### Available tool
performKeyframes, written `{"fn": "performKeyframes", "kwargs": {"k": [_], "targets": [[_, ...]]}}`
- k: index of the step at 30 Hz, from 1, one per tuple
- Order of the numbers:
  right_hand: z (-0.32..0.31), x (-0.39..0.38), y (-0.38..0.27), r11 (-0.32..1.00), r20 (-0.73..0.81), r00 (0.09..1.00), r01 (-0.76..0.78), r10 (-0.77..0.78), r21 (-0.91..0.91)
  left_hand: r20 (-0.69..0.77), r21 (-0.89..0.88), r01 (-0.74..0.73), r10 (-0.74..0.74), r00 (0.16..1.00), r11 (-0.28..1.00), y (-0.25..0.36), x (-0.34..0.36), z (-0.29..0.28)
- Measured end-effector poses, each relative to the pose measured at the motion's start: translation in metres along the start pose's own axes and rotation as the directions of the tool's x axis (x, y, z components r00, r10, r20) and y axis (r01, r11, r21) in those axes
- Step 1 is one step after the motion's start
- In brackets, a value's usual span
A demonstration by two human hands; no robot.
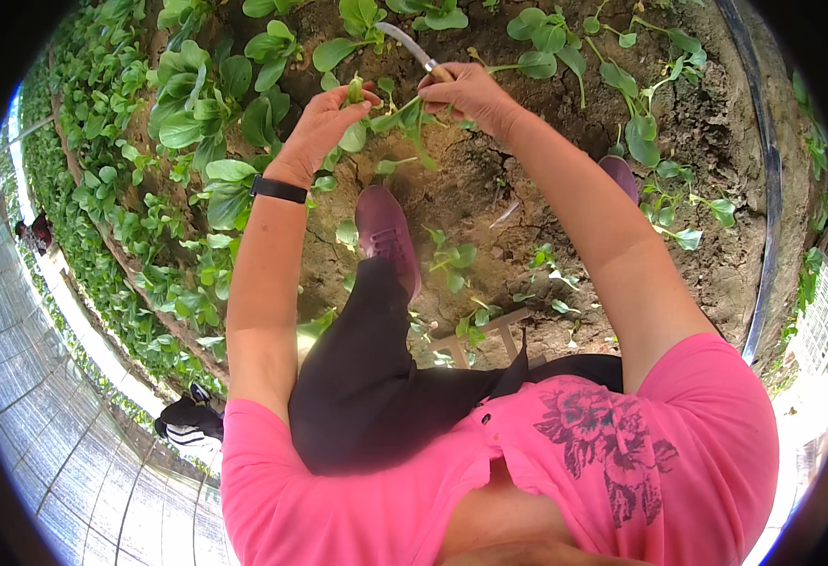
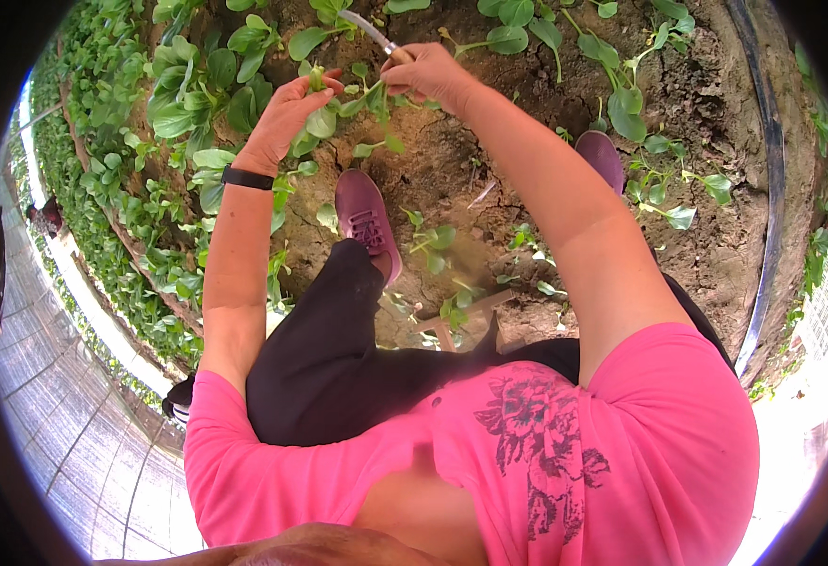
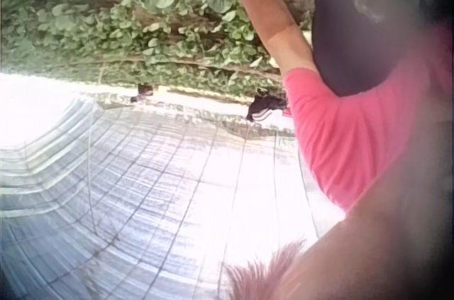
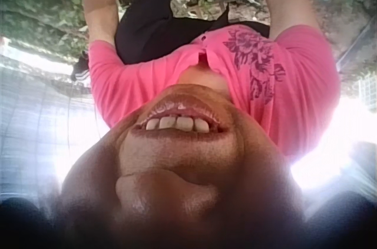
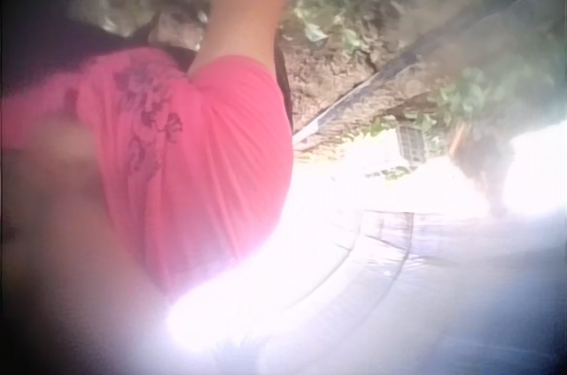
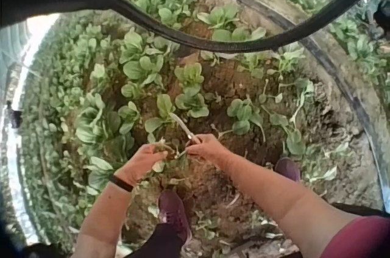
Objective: The person harvests leafy green vegetables by cutting the base of the plant with a knife and placing the gathered bunch into a white plastic crate.
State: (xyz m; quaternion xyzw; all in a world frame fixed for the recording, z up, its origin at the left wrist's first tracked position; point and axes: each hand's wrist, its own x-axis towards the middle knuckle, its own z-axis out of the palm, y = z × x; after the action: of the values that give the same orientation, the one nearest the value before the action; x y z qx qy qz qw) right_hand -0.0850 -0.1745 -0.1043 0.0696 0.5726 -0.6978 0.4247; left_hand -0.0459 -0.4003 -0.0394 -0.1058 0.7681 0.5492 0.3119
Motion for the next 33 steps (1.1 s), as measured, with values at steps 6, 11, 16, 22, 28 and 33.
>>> {"fn": "performKeyframes", "kwargs": {"k": [6, 11, 16, 22, 28, 33], "targets": [[0.009, 0.007, -0.003, 0.992, -0.009, 1.000, -0.007, 0.008, 0.124, 0.190, -0.212, 0.106, -0.065, 0.980, 0.971, 0.015, 0.021, 0.028], [-0.002, 0.011, 0.004, 0.987, -0.107, 0.986, -0.117, 0.128, 0.111, -0.081, 0.858, 0.062, 0.015, 0.997, 0.511, 0.046, 0.055, 0.029], [0.010, 0.030, 0.011, 0.990, -0.064, 0.996, -0.056, 0.065, 0.133, 0.211, 0.975, -0.221, 0.264, 0.941, 0.007, 0.035, 0.082, -0.005], [0.021, 0.047, 0.004, 0.995, -0.101, 0.991, -0.095, 0.091, -0.029, 0.023, 0.997, -0.015, 0.092, 0.996, -0.081, 0.013, 0.084, -0.011], [0.022, 0.052, 0.011, 0.986, -0.071, 0.991, -0.125, 0.117, -0.110, -0.039, 0.999, 0.042, 0.110, 0.993, -0.022, -0.007, 0.077, -0.010], [0.024, 0.052, 0.015, 0.991, -0.071, 0.990, -0.128, 0.125, -0.046, -0.055, 0.998, 0.052, 0.120, 0.991, 0.029, -0.013, 0.074, -0.013]]}}
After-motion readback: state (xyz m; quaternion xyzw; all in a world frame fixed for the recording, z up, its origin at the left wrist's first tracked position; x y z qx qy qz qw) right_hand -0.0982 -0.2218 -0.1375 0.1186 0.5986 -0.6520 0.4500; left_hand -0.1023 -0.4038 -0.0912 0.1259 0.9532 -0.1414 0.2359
